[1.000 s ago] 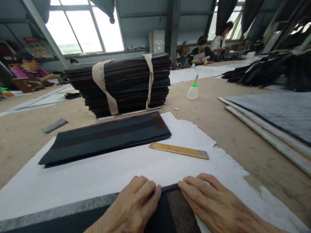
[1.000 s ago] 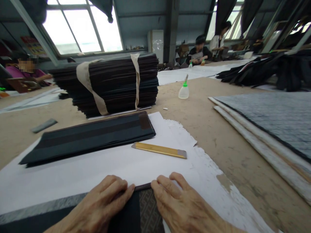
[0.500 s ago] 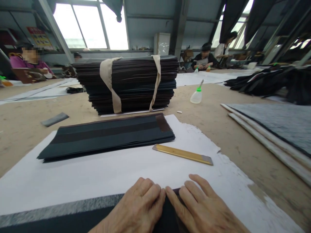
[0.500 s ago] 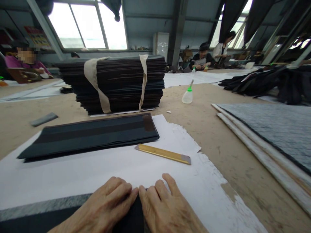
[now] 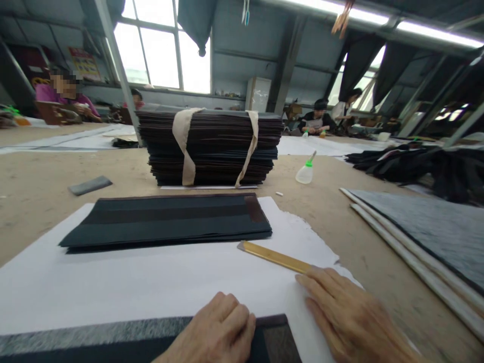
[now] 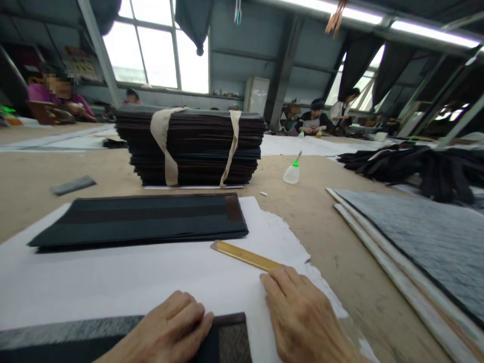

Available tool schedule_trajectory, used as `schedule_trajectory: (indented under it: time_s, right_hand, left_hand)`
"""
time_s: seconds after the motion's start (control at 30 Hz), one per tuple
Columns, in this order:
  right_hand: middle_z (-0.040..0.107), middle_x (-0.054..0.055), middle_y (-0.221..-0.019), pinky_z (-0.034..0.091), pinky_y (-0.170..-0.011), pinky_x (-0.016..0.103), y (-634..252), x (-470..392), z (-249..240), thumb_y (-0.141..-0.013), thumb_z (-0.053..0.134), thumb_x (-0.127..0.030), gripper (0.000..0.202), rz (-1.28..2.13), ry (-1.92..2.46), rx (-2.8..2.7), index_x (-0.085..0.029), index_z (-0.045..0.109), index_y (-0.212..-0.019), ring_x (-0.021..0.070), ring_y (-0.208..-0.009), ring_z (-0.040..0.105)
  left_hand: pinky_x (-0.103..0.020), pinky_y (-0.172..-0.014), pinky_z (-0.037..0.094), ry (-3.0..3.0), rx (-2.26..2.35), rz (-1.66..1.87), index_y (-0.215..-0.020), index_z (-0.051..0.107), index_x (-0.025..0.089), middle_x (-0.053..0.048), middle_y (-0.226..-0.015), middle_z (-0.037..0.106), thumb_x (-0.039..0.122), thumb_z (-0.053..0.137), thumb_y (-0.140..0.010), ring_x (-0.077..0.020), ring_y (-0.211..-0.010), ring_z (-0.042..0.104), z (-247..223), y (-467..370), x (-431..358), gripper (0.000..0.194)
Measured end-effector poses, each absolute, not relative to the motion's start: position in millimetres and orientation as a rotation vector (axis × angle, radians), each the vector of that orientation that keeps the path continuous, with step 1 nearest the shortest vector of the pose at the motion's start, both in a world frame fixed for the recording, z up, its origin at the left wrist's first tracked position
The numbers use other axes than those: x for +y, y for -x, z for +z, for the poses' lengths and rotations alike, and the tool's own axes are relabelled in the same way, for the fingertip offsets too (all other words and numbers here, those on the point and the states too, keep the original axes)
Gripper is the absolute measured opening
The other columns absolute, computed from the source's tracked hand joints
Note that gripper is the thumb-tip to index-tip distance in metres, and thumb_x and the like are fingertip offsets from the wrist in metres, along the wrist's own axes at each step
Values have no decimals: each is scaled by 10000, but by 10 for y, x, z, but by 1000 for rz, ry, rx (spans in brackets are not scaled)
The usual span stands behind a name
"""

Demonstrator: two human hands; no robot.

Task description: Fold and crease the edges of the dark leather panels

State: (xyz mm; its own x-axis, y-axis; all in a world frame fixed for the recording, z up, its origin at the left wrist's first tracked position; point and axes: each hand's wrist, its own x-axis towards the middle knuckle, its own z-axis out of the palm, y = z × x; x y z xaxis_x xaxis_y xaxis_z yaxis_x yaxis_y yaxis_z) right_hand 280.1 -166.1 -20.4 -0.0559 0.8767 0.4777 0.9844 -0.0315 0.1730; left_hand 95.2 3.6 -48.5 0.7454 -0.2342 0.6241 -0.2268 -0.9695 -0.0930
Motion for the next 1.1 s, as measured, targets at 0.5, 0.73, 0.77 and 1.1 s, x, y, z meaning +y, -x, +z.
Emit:
schedule_trajectory:
  time_s: [0.5, 0.73, 0.77, 1.1]
  right_hand:
    - [534, 100, -825, 401, -555, 283, -3312, -1184, -182, -606, 408, 46, 376, -489, 2168, -2314, -129, 576, -894, 209, -688, 503]
    - [522, 35, -842, 416, -558, 256, -3214, -1806, -124, -919, 386, -143, 464, -415, 2090, -2365, -199, 344, -1378, 156, -638, 518]
    - [525, 31, -855, 430, -566, 253, -3195, -1866, -118, -946, 405, -221, 427, -387, 2067, -2376, -217, 360, -1371, 148, -635, 523]
    - [503, 35, -900, 427, -565, 260, -3208, -1808, -119, -933, 467, -268, 422, -120, 1976, -2403, -351, 418, -1344, 156, -666, 529]
  left_hand:
    - [-288, -517, 389, 2918, 404, -1016, -995, 557, 84, -49, -714, 515, 86, 482, -850, -168, -611, 432, -570, -951, 90, 164]
    - [-349, -670, 475, 3259, 325, -510, -1147, 509, 71, -109, -923, 552, 49, 556, -701, -219, -781, 467, -397, -819, 51, 448]
    - [-352, -673, 477, 3269, 329, -499, -1150, 508, 67, -111, -924, 550, 40, 544, -701, -220, -782, 465, -393, -815, 50, 452]
    - [-342, -712, 469, 3289, 313, -472, -1156, 513, 75, -93, -926, 545, 4, 465, -758, -216, -808, 461, -296, -796, 27, 407]
